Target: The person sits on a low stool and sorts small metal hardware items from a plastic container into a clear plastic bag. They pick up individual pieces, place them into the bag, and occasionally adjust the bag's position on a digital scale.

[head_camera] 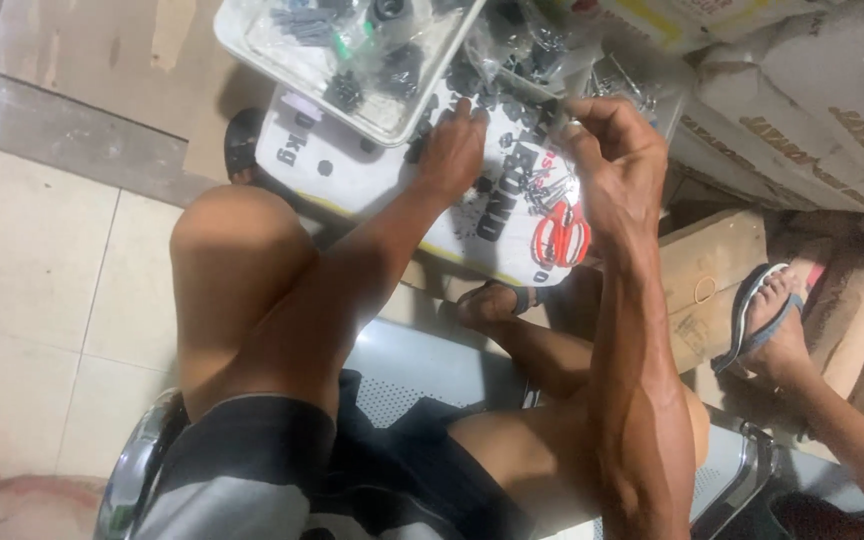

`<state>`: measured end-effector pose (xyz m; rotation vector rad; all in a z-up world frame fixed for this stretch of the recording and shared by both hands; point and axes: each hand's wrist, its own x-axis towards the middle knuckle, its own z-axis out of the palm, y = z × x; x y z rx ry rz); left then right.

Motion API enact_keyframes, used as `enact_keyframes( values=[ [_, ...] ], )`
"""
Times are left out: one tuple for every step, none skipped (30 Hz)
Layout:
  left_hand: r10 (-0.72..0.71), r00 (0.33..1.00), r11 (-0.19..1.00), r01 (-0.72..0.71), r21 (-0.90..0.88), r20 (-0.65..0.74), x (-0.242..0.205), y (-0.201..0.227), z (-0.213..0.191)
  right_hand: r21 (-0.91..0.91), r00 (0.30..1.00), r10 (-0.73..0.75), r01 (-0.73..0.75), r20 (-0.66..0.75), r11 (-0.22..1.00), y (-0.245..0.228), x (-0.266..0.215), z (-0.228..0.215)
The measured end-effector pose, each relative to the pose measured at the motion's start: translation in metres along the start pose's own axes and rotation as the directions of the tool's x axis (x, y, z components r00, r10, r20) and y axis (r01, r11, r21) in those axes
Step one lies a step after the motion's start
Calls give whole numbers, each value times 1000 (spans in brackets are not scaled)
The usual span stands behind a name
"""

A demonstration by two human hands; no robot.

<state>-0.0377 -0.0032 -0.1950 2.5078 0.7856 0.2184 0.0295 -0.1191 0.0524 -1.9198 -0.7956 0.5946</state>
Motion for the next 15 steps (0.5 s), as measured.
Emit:
enact_keyframes(
  values=[
    [7,1000,1000,-7,1,0,4,1,0,1,1000,0,0,-7,1000,-2,-2,-4],
    [-38,999,999,39,-36,25,4,2,1,-14,1000,-14,14,11,1000,-4,-6,-7],
    [-83,995,994,86,-70,52,4,4,2,-29,999,-27,27,30,999,-6,-10,-11],
    [-80,995,994,84,-70,55,5,3,5,-29,999,-23,24,27,999,-6,-13,-12],
    [-57,998,998,57,0,19,4,2,7,25,1000,-1,1,27,1000,-5,-15,-14],
    [-30,999,997,32,72,-21,6,0,8,79,999,15,-18,28,997,-6,-16,-16],
    [-27,999,997,29,74,-21,5,1,6,80,1000,14,-16,25,997,-5,-17,-17],
    [-53,996,998,54,26,-68,4,0,4,127,999,29,-33,31,991,-5,-18,-18],
    [-80,990,997,78,-24,-113,3,0,0,173,998,43,-49,37,984,-5,-18,-19],
    [-72,990,997,70,-24,-117,1,-1,-6,172,999,38,-43,30,984,-2,-19,-20],
    [-73,994,997,72,-22,-87,-2,-1,-13,208,1000,22,-26,18,978,1,-19,-19],
    [-78,995,997,76,-23,-59,-3,-2,-19,239,1000,5,-7,9,971,3,-19,-19],
    [-73,995,997,72,-26,-66,-2,-2,-18,235,1000,-2,0,5,972,5,-18,-21],
    [-48,997,999,48,-2,-60,-6,-4,-17,267,1000,-4,4,2,964,7,-19,-21],
    [-23,998,999,24,21,-53,-11,-6,-16,298,1000,-7,7,-2,954,10,-21,-21]
  ],
)
